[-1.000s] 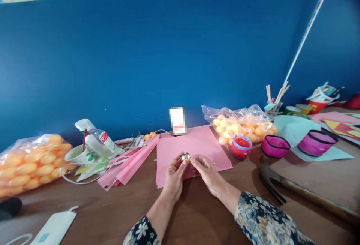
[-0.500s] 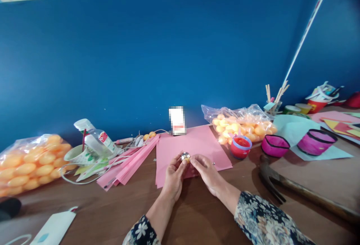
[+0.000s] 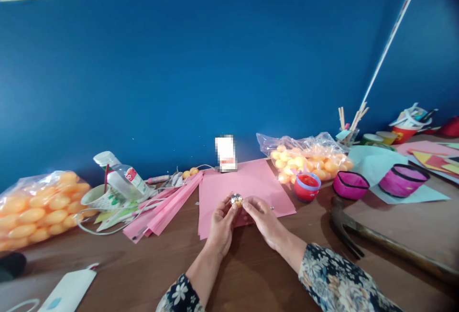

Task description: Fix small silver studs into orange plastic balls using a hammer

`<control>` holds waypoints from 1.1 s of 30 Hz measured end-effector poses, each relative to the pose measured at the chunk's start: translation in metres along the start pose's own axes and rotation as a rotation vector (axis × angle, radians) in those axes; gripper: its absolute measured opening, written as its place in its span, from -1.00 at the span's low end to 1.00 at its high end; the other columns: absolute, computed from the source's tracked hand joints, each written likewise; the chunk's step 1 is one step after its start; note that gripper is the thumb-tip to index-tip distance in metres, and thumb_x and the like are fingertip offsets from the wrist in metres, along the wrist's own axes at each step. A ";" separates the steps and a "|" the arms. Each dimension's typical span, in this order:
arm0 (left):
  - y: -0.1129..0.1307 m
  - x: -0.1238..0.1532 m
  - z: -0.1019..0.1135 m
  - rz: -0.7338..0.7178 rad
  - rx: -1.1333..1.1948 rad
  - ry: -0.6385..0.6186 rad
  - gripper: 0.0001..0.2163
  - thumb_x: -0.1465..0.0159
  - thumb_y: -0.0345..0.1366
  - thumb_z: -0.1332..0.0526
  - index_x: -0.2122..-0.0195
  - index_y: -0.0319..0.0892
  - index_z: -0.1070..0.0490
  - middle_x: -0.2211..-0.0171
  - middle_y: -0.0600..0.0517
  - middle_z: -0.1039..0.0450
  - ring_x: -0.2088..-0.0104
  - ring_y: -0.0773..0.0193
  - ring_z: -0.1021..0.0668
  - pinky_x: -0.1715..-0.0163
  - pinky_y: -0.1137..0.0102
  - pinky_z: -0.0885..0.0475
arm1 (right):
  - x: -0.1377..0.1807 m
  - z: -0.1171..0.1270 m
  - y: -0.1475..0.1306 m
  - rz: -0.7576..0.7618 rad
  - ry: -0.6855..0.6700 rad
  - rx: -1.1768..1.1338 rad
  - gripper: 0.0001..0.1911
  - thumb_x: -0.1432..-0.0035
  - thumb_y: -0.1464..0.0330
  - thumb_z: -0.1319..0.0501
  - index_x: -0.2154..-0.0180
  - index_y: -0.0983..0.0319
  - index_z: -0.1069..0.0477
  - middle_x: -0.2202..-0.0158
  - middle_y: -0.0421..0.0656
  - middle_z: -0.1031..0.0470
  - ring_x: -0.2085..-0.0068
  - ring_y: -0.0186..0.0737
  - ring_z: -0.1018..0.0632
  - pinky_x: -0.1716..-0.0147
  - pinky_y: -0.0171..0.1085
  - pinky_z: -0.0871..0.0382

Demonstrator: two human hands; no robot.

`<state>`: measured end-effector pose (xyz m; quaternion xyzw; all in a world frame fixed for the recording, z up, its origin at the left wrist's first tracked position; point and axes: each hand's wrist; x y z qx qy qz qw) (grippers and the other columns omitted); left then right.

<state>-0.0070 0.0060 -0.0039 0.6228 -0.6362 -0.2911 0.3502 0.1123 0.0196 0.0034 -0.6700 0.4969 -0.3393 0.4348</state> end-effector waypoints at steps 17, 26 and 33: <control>-0.001 -0.001 0.001 -0.017 -0.030 0.002 -0.57 -0.07 -0.31 -0.28 0.01 -0.15 -0.28 0.13 -0.05 -0.44 0.17 0.26 -0.51 0.06 0.32 -0.33 | 0.000 0.001 -0.001 -0.019 0.023 0.048 -0.77 0.03 0.19 -0.23 0.46 0.23 -0.35 0.53 -0.28 -0.37 0.49 -0.37 -0.40 0.46 -0.37 -0.31; -0.001 0.000 0.000 -0.002 -0.018 -0.005 -0.54 -0.06 -0.29 -0.29 0.00 -0.16 -0.27 0.10 -0.09 -0.43 0.13 0.19 -0.50 0.11 0.29 -0.38 | 0.000 0.001 -0.001 -0.014 0.011 0.029 -0.72 0.05 0.14 -0.23 0.44 0.23 -0.38 0.50 -0.25 -0.41 0.47 -0.33 -0.42 0.43 -0.33 -0.33; 0.000 0.000 0.001 0.010 -0.011 -0.010 -0.57 -0.08 -0.29 -0.28 0.01 -0.13 -0.27 0.09 -0.08 -0.42 0.12 0.18 -0.49 0.12 0.27 -0.40 | 0.000 0.003 0.001 0.000 -0.005 0.029 -0.73 0.02 0.15 -0.21 0.42 0.23 -0.37 0.49 -0.24 -0.41 0.46 -0.33 -0.43 0.42 -0.33 -0.34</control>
Point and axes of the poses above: each hand's wrist, its own x-axis away from the middle knuckle, its own z-axis out of the back of the hand, y = z × x
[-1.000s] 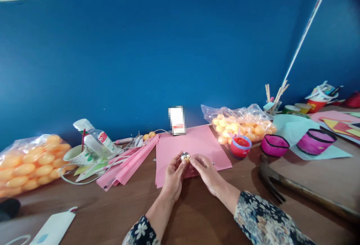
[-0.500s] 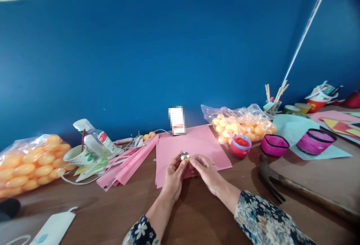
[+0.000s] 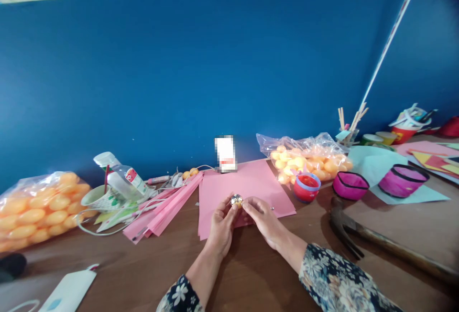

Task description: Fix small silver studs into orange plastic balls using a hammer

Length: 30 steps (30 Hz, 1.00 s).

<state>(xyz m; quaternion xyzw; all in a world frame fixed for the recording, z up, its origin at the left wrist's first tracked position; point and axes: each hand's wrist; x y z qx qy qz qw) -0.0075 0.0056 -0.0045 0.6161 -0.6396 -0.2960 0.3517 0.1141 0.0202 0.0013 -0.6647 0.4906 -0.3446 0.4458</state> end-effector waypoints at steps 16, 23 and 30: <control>0.001 0.000 -0.002 -0.004 0.004 0.012 -0.54 -0.04 -0.28 -0.31 0.01 -0.15 -0.28 0.10 -0.09 -0.44 0.13 0.16 -0.51 0.13 0.26 -0.41 | -0.001 -0.001 -0.001 -0.011 0.015 0.004 -0.74 0.04 0.15 -0.22 0.44 0.23 -0.36 0.50 -0.26 -0.40 0.47 -0.34 -0.42 0.43 -0.34 -0.32; 0.001 0.000 -0.002 -0.015 -0.009 0.032 -0.53 -0.02 -0.29 -0.32 0.02 -0.17 -0.30 0.13 -0.09 -0.45 0.13 0.17 -0.50 0.07 0.26 -0.37 | 0.000 -0.002 -0.004 -0.024 0.036 0.026 -0.72 0.08 0.14 -0.25 0.46 0.23 -0.37 0.52 -0.26 -0.39 0.48 -0.34 -0.41 0.44 -0.34 -0.32; 0.002 0.001 -0.002 -0.010 -0.010 0.028 -0.54 -0.02 -0.28 -0.32 0.03 -0.16 -0.30 0.13 -0.09 -0.45 0.14 0.18 -0.51 0.11 0.28 -0.39 | -0.001 -0.002 -0.001 -0.015 0.023 0.021 -0.72 0.05 0.14 -0.23 0.44 0.23 -0.37 0.49 -0.23 -0.40 0.45 -0.32 -0.43 0.41 -0.32 -0.36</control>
Point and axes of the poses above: each hand's wrist, its own x-axis away from the middle knuckle, its own z-axis out of the back of the hand, y = z × x
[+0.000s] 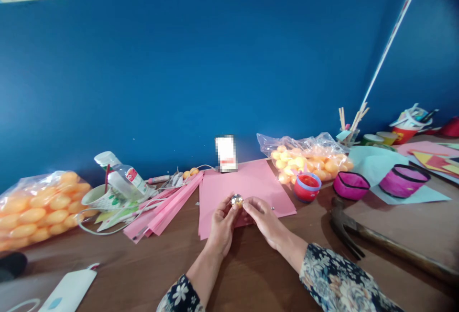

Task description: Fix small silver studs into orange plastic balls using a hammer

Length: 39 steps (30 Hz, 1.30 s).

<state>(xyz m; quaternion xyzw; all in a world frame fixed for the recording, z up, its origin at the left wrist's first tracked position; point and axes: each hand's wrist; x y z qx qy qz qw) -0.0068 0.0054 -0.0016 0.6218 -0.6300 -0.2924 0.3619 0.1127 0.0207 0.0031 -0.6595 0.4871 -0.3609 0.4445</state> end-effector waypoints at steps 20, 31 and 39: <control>-0.010 -0.005 0.006 -0.118 -0.131 0.042 -0.57 -0.03 -0.30 -0.30 0.04 -0.16 -0.33 0.08 -0.08 -0.42 0.09 0.18 -0.48 0.04 0.29 -0.34 | -0.001 0.001 0.003 0.009 0.034 -0.005 -0.75 0.07 0.19 -0.27 0.48 0.26 -0.39 0.47 -0.19 -0.43 0.40 -0.27 -0.45 0.31 -0.26 -0.39; -0.010 -0.005 0.006 -0.182 -0.298 0.044 -0.59 -0.06 -0.26 -0.27 0.04 -0.16 -0.32 0.06 -0.07 -0.42 0.03 0.14 -0.43 -0.01 0.26 -0.28 | -0.001 0.001 0.004 -0.018 0.099 -0.061 -0.70 0.18 0.19 -0.33 0.50 0.29 -0.40 0.50 -0.20 -0.45 0.41 -0.24 -0.49 0.31 -0.22 -0.42; -0.012 -0.005 0.007 -0.198 -0.369 0.044 -0.59 -0.08 -0.24 -0.24 0.03 -0.18 -0.30 0.04 -0.07 -0.40 0.01 0.13 -0.42 -0.02 0.25 -0.28 | -0.003 0.003 0.011 0.015 0.116 -0.073 -0.72 0.15 0.20 -0.32 0.47 0.29 -0.39 0.50 -0.21 -0.46 0.43 -0.26 -0.51 0.31 -0.21 -0.44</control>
Point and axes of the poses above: each hand's wrist, its own x-axis away from the middle knuckle, its own z-axis out of the back of the hand, y = z × x
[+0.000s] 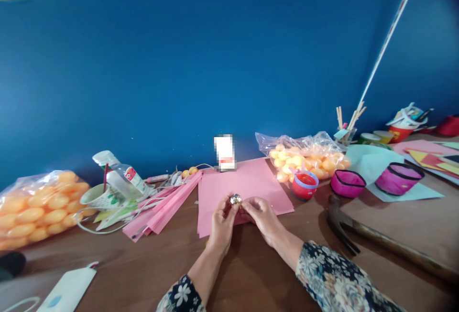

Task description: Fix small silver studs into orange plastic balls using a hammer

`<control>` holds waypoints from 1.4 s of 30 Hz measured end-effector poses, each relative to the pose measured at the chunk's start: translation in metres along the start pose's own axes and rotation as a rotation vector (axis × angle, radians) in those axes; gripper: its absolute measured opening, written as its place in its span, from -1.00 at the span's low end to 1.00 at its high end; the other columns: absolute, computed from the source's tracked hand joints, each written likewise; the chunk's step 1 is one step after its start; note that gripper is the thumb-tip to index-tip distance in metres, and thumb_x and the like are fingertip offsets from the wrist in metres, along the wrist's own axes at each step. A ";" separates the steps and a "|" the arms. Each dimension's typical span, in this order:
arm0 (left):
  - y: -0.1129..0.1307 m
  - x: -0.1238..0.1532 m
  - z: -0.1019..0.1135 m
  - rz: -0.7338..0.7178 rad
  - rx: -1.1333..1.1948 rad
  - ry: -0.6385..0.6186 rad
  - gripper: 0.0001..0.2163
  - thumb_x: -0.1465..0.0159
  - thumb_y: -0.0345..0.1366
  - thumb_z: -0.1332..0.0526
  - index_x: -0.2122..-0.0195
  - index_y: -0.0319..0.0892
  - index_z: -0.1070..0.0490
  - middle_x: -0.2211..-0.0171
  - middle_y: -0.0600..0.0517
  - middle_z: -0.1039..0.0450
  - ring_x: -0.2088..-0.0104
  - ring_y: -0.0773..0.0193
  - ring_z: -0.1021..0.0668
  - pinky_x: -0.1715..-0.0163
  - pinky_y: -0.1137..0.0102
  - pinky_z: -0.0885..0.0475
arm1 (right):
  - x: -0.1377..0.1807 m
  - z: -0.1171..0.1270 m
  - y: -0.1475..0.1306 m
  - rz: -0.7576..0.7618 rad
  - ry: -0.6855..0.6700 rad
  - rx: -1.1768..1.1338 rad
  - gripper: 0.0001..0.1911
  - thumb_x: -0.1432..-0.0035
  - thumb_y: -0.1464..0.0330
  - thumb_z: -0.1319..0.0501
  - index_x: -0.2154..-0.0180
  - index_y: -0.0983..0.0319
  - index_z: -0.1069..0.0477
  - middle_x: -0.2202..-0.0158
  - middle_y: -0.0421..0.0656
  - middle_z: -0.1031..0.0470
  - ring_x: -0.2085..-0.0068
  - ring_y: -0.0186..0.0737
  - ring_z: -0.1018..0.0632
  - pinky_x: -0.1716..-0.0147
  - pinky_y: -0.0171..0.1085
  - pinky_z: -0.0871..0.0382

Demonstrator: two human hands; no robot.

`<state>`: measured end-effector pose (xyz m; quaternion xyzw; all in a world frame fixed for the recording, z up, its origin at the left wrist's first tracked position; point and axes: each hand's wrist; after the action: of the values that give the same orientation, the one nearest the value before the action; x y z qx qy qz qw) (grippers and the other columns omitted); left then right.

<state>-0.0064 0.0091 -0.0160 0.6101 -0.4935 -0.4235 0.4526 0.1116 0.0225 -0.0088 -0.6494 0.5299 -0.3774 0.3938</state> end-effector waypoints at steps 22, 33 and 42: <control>0.010 0.007 -0.004 0.131 0.312 -0.084 -0.59 -0.09 -0.22 -0.25 0.03 -0.20 -0.29 0.10 -0.13 -0.42 0.17 0.15 -0.51 0.18 0.28 -0.43 | 0.003 -0.003 0.005 0.164 -0.049 0.187 -0.73 0.02 0.23 -0.23 0.30 0.20 -0.25 0.38 -0.22 -0.41 0.40 -0.27 -0.53 0.43 -0.28 -0.48; 0.007 0.004 -0.002 0.077 0.087 -0.051 -0.64 -0.12 -0.17 -0.20 0.08 -0.20 -0.35 0.22 -0.08 -0.48 0.25 0.20 -0.53 0.27 0.37 -0.44 | 0.007 -0.003 0.005 0.445 -0.028 0.613 -0.66 -0.04 0.41 -0.16 0.09 0.16 -0.31 0.20 -0.10 -0.40 0.25 -0.21 -0.48 0.27 -0.22 -0.44; 0.017 0.009 -0.006 0.100 0.278 -0.117 -0.61 -0.18 -0.12 -0.11 0.02 -0.21 -0.32 0.14 -0.11 -0.46 0.16 0.15 -0.51 0.15 0.29 -0.41 | 0.014 -0.007 -0.005 0.477 -0.031 0.614 -0.67 -0.02 0.44 -0.16 0.11 0.17 -0.31 0.14 -0.10 -0.40 0.14 -0.18 -0.45 0.16 -0.20 -0.37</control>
<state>-0.0029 -0.0008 0.0010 0.6156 -0.6027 -0.3630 0.3549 0.1090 0.0086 -0.0007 -0.3654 0.5223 -0.4064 0.6546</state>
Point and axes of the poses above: each hand's wrist, its own x-axis away from the middle knuckle, its own z-axis out of the back of the hand, y = z × x
